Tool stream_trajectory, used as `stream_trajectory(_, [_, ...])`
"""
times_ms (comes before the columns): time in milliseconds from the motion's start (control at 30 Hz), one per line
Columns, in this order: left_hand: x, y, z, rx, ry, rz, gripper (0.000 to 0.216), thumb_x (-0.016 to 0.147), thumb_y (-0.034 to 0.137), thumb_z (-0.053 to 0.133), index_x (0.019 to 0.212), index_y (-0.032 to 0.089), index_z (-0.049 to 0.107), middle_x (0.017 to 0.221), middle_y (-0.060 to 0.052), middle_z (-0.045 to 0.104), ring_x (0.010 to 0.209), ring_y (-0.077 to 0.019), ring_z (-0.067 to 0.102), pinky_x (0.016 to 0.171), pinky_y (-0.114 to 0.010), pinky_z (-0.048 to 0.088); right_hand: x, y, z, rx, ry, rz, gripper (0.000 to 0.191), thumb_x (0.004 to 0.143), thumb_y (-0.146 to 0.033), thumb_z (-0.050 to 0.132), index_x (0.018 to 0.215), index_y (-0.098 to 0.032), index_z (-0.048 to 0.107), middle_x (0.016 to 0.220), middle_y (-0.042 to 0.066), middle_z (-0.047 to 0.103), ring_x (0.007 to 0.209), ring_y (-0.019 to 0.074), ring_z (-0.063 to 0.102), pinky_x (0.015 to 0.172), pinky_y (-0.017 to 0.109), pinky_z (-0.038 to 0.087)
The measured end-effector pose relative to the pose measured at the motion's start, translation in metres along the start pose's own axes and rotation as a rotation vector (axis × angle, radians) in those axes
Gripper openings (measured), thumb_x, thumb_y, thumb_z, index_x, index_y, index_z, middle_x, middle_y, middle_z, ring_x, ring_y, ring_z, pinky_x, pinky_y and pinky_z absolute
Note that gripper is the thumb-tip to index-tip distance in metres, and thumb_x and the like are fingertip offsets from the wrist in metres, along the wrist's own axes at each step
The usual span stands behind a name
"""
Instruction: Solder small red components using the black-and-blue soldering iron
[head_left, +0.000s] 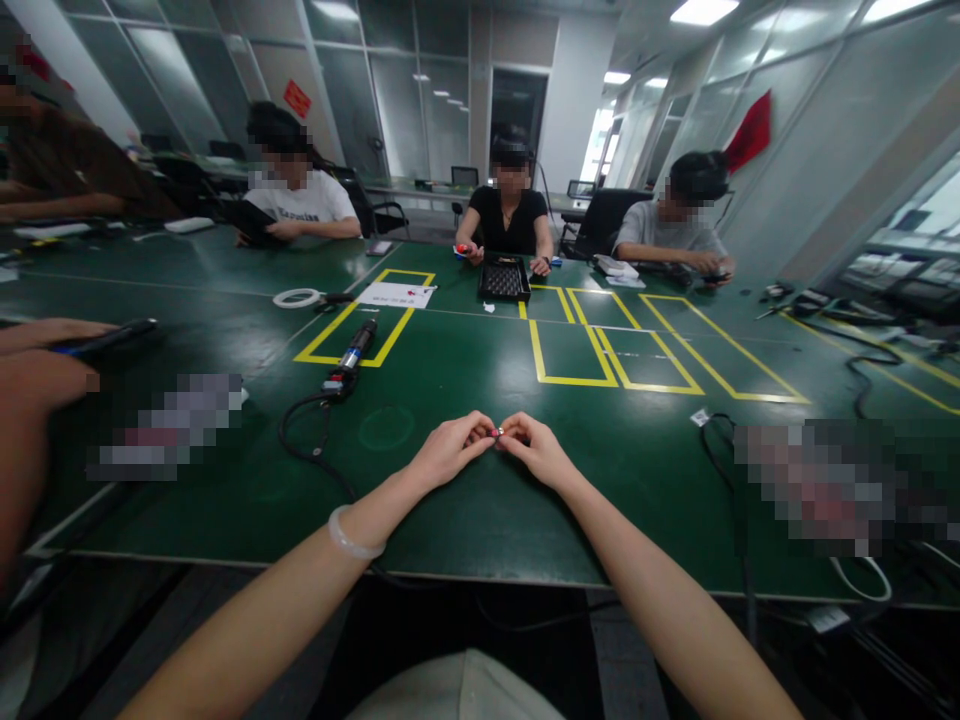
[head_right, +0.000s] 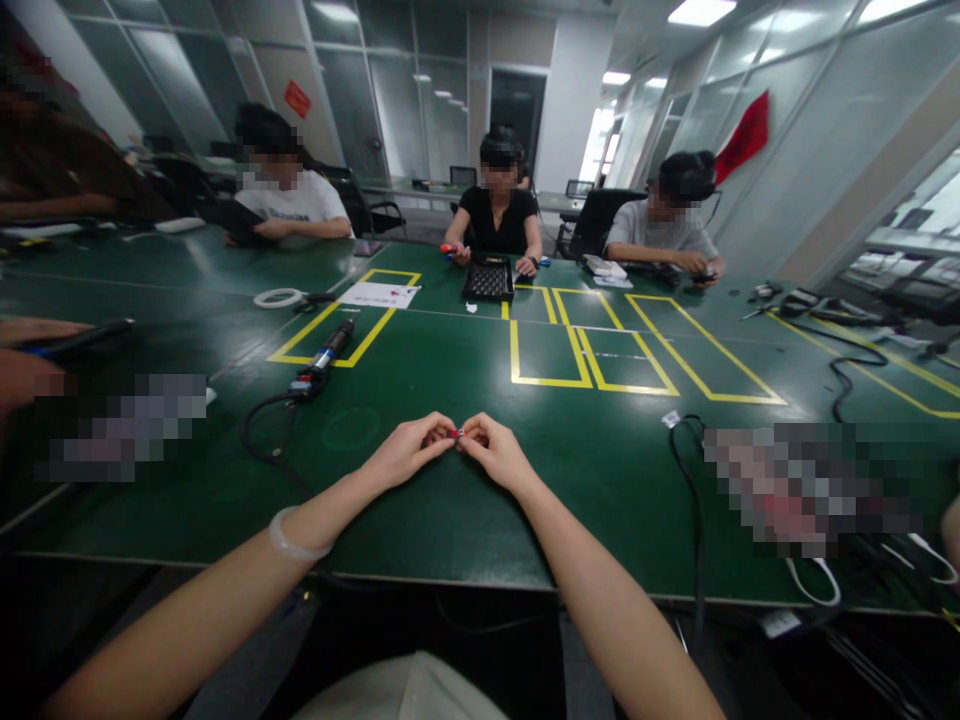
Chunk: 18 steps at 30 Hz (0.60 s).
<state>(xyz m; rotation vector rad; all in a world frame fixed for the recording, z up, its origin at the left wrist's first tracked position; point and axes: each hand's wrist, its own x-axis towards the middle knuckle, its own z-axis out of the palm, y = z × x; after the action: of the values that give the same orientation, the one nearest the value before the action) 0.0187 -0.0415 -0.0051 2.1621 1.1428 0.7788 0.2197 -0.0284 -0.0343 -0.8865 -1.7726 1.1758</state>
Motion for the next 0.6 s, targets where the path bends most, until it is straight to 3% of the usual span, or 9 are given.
stream_trajectory(200, [-0.0011, 0.0018, 0.0006, 0.051, 0.011, 0.026, 0.02, 0.089, 0.029, 0.054, 0.107, 0.022, 0.058, 0.093, -0.001, 0.066, 0.08, -0.0139, 0.061, 0.073, -0.024, 0.046, 0.0009, 0.0006, 0.0004, 0.042, -0.027, 0.036, 0.021, 0.088, -0.036, 0.058, 0.09, -0.016, 0.057, 0.078, 0.003, 0.068, 0.073, 0.0149, 0.063, 0.07, 0.028, 0.046])
stream_trajectory(367, [-0.0001, -0.0011, -0.0009, 0.024, 0.018, -0.002, 0.02, 0.09, 0.032, 0.052, 0.106, 0.021, 0.059, 0.096, -0.002, 0.067, 0.082, -0.0144, 0.062, 0.074, -0.024, 0.047, 0.0001, 0.002, 0.0012, 0.034, 0.0, -0.008, 0.029, 0.083, -0.033, 0.065, 0.105, -0.019, 0.053, 0.08, 0.001, 0.067, 0.065, 0.0128, 0.059, 0.063, 0.025, 0.043])
stream_trajectory(600, [0.0008, -0.0026, -0.0004, -0.002, 0.021, 0.007, 0.022, 0.089, 0.031, 0.054, 0.107, 0.021, 0.059, 0.096, -0.002, 0.067, 0.08, -0.0141, 0.062, 0.07, -0.024, 0.047, 0.0005, 0.0, 0.0012, 0.019, -0.007, -0.017, 0.022, 0.084, -0.033, 0.063, 0.099, -0.018, 0.057, 0.082, 0.002, 0.067, 0.073, 0.0144, 0.061, 0.068, 0.027, 0.045])
